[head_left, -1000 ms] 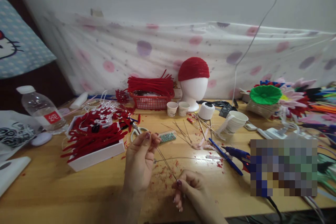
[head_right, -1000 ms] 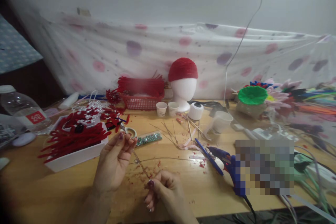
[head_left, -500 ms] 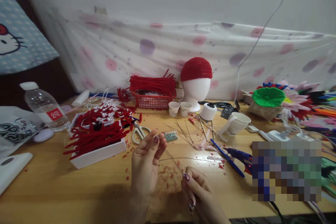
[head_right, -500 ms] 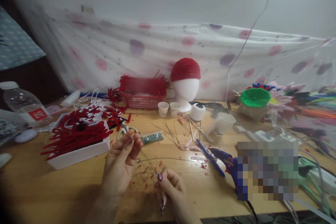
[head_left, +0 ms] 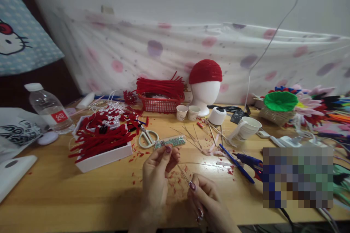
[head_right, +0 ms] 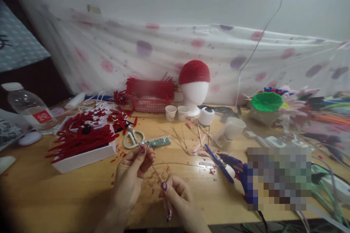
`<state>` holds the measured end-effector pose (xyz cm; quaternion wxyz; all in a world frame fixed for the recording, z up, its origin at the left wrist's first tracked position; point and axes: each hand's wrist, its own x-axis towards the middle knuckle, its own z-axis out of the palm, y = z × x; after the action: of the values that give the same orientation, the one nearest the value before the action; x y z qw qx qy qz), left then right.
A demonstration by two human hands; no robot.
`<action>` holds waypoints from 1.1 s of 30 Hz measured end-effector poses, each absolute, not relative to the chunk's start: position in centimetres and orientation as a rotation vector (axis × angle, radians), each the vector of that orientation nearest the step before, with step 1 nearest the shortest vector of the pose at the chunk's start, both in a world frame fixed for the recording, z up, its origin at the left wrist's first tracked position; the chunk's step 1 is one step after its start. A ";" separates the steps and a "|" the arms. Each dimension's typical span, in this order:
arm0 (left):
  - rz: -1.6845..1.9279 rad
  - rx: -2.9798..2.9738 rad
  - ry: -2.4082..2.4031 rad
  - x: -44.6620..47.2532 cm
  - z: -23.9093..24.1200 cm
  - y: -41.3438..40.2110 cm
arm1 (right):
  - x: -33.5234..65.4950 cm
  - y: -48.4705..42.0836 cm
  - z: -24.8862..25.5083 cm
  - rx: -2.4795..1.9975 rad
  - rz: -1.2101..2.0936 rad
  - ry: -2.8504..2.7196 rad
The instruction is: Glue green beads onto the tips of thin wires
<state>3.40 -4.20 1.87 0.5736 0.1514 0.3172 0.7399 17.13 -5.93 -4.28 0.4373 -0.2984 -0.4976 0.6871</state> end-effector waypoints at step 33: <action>1.229 1.150 1.781 -6.9 -2.1 -6.7 | 25.7 -0.7 -1.1 -1.448 0.366 -2.111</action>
<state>-6.87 -6.74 -2.11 0.3387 0.4416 0.6838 0.4719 25.70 -0.73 -1.07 0.2743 -0.5385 -0.7851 0.1360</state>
